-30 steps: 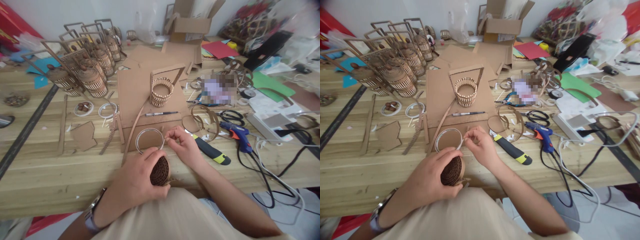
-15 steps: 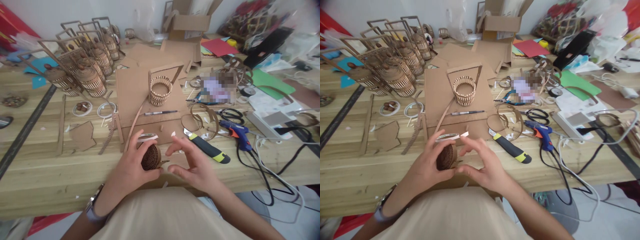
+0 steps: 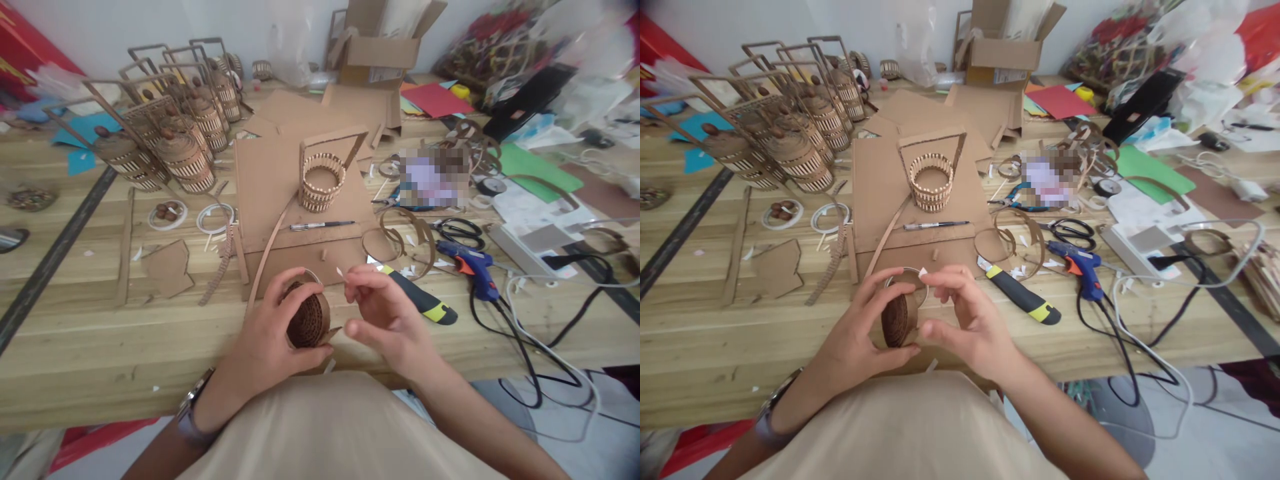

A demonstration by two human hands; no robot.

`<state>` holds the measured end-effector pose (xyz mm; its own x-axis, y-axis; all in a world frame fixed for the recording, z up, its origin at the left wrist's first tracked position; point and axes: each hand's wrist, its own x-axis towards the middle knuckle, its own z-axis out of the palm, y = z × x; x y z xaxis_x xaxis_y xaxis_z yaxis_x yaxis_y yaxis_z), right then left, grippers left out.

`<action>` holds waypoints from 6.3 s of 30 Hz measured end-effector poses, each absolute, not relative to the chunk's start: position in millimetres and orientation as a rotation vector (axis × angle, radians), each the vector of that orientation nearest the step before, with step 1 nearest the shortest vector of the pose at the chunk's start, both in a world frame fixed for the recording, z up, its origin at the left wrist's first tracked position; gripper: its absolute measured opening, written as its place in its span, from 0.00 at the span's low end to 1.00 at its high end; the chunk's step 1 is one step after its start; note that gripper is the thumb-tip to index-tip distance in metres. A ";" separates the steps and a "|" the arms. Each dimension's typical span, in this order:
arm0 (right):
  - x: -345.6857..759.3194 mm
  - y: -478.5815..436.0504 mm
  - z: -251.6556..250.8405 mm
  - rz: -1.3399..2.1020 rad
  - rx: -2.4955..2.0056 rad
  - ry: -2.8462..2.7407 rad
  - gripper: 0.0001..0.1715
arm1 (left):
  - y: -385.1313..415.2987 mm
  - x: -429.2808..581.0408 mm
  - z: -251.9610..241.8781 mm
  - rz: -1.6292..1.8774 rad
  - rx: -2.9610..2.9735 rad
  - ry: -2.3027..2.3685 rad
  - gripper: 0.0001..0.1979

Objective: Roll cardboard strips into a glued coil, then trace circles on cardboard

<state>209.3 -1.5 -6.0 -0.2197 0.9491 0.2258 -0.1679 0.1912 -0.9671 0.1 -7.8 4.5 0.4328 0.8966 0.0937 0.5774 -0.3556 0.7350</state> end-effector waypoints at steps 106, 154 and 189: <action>208.3 -10.2 10.9 0.956 -0.789 -1.752 0.12 | -11.0 5.2 6.3 0.822 2.026 1.177 0.37; 200.7 -9.4 -4.2 1.150 -0.804 -1.765 0.27 | -20.4 5.5 1.6 0.839 1.972 1.103 0.41; 205.3 3.9 19.4 2.120 -1.197 -0.935 0.09 | -14.0 -1.6 5.6 0.879 2.840 1.298 0.23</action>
<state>205.3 3.9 19.4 -0.4690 0.7195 -0.5122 -0.1067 -0.6218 -0.7758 -1.6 -14.0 5.6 0.5339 0.6712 0.5143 0.7266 -0.6752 0.1270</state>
